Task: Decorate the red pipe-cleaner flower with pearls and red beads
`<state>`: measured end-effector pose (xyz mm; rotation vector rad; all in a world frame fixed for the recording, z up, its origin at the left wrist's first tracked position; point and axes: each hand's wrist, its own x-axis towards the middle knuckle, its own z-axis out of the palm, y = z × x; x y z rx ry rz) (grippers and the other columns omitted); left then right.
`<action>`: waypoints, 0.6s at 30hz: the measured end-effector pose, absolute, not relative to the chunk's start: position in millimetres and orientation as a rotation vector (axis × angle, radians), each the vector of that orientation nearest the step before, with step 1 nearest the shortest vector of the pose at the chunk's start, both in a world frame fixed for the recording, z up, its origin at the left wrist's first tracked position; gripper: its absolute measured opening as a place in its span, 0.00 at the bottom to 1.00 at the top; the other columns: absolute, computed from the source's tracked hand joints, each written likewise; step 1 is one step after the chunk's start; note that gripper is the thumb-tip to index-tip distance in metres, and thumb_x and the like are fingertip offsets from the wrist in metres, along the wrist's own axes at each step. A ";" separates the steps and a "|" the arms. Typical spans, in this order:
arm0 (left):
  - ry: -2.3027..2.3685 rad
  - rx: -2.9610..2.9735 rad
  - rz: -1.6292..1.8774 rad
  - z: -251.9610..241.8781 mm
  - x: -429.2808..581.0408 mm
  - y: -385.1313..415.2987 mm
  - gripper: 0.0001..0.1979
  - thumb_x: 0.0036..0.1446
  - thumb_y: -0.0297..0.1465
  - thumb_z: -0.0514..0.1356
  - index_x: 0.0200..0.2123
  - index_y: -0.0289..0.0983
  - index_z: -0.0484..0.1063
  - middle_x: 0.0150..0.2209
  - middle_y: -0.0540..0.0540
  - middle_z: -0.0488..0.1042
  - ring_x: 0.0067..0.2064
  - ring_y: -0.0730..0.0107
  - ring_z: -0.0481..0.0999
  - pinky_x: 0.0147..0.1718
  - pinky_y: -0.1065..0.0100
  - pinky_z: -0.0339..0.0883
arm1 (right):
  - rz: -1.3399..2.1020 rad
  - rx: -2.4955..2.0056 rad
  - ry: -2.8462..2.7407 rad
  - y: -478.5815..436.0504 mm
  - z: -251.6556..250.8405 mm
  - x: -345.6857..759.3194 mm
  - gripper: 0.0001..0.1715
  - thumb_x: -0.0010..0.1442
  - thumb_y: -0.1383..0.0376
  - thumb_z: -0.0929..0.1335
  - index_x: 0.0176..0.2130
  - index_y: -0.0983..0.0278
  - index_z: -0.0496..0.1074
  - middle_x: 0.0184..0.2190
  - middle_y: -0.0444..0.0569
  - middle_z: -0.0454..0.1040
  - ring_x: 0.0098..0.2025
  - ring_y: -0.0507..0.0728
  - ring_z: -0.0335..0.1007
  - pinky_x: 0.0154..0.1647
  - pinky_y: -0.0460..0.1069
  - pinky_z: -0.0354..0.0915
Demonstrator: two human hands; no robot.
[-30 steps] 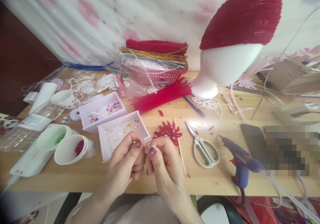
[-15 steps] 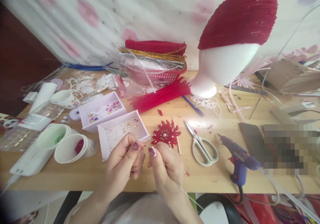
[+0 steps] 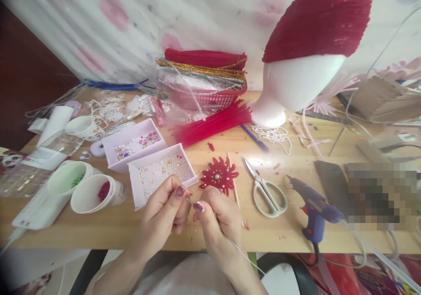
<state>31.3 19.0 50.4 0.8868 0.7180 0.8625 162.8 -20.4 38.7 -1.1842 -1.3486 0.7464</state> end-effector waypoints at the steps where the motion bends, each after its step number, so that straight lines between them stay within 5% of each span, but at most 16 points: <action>1: 0.707 0.872 0.858 49.9 31.2 19.9 0.19 0.67 0.47 0.58 0.31 0.41 0.60 0.17 0.62 0.54 0.18 0.81 0.52 0.16 0.78 0.51 | 0.769 -1.155 -1.338 -20.7 37.9 163.6 0.26 0.74 0.54 0.62 0.26 0.61 0.65 0.22 0.39 0.63 0.24 0.49 0.60 0.25 0.47 0.55; 10: 0.707 0.829 0.897 48.2 32.3 17.9 0.21 0.65 0.49 0.59 0.30 0.40 0.62 0.16 0.62 0.52 0.17 0.82 0.49 0.14 0.82 0.49 | 0.755 -1.116 -1.349 -26.6 32.5 176.1 0.28 0.76 0.56 0.59 0.25 0.62 0.66 0.21 0.42 0.63 0.24 0.51 0.60 0.26 0.49 0.54; 14: 0.632 0.460 0.883 58.4 31.8 29.0 0.18 0.65 0.43 0.62 0.29 0.38 0.64 0.16 0.63 0.49 0.16 0.83 0.43 0.10 0.84 0.42 | 0.747 -1.140 -1.237 -29.5 42.2 179.0 0.22 0.75 0.51 0.58 0.47 0.58 0.75 0.26 0.42 0.70 0.26 0.52 0.65 0.27 0.47 0.61; 18: 0.522 -0.104 0.850 81.3 35.2 44.2 0.23 0.75 0.26 0.41 0.29 0.33 0.68 0.18 0.57 0.59 0.15 0.86 0.57 0.11 0.85 0.50 | 0.736 -1.014 -1.331 -33.6 56.0 181.0 0.32 0.72 0.43 0.55 0.38 0.59 0.76 0.28 0.45 0.75 0.30 0.54 0.72 0.32 0.49 0.68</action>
